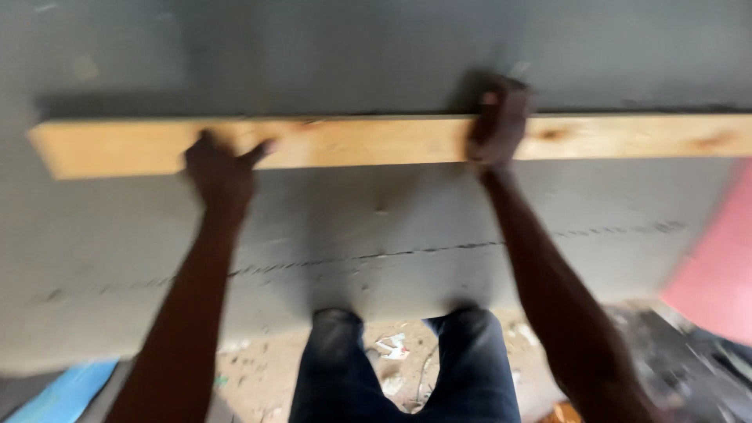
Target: The person uses a tape measure and a nail to mark measurements on a large gray foam sheet. They then use a wooden plank as a straightedge to draw a long line across the foam with the nail.
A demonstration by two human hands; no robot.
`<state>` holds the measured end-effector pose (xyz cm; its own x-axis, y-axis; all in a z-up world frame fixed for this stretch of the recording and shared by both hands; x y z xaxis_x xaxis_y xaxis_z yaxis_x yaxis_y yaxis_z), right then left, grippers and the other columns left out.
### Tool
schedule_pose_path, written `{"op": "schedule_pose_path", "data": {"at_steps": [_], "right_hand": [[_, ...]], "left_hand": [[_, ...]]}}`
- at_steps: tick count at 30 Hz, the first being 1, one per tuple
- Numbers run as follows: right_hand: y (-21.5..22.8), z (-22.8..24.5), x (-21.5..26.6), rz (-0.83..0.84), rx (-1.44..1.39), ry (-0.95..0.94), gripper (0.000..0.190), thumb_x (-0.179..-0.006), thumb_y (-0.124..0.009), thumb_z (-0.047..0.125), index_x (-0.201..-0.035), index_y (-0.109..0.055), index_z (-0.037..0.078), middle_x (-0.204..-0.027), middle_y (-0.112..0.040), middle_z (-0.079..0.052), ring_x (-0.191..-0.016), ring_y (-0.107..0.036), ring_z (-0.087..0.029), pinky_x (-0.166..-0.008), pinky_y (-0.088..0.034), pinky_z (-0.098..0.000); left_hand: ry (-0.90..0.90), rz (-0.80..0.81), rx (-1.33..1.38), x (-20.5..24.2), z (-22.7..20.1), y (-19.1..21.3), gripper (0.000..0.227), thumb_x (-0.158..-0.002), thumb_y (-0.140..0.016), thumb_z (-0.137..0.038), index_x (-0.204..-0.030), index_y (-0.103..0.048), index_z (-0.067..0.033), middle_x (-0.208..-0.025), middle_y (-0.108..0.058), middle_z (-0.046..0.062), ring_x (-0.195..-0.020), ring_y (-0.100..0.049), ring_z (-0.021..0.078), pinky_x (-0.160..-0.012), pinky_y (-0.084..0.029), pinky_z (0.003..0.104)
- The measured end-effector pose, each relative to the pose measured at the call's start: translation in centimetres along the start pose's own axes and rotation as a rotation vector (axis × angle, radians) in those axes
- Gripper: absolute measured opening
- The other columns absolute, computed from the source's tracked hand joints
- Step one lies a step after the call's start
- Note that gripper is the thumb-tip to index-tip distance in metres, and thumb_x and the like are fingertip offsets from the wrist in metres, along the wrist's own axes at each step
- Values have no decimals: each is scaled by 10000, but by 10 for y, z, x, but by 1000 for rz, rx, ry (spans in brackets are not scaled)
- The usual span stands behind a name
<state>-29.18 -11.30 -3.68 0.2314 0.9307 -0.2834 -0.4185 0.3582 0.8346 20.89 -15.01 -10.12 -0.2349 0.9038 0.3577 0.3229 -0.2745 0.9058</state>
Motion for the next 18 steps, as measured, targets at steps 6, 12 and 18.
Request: {"op": "schedule_pose_path", "data": {"at_steps": [6,12,18], "right_hand": [[16,35,-13,0,29,25,285,-1090,-406,146,-1279,-558,-4,-1111,-606,-242,-987,-544,-442,-897,-448,-541],[30,53,-25,-43,63,-18,316,-1129,-351,227,-1214,-586,33,-1043,-631,-146,-844,-551,-317,-737,-448,-431],[11,27,-16,120,56,-95,351,-1112,-376,253,-1313,-586,57,-1211,-633,-189,-1087,-570,-406,-964,-448,-501]], "left_hand": [[-69,39,-38,11,-32,52,898,-816,-938,-791,-937,-684,61,-877,-751,186,-736,-692,380,-632,-501,523],[-208,-19,-53,12,-27,45,760,-909,-920,-766,-834,-680,-49,-845,-751,39,-710,-700,255,-738,-481,390],[-19,11,92,25,-47,63,648,-854,-982,-626,-904,-700,-45,-848,-755,76,-695,-689,231,-672,-505,405]]}}
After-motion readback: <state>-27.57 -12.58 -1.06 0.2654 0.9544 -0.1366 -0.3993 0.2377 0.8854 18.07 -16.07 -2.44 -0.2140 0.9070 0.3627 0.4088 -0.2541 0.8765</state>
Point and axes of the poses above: each hand's wrist, its own x-axis away from the middle knuckle, its own y-axis out of the back of the hand, z = x × y, the point moved 9 cm from there along -x, towards the middle knuckle
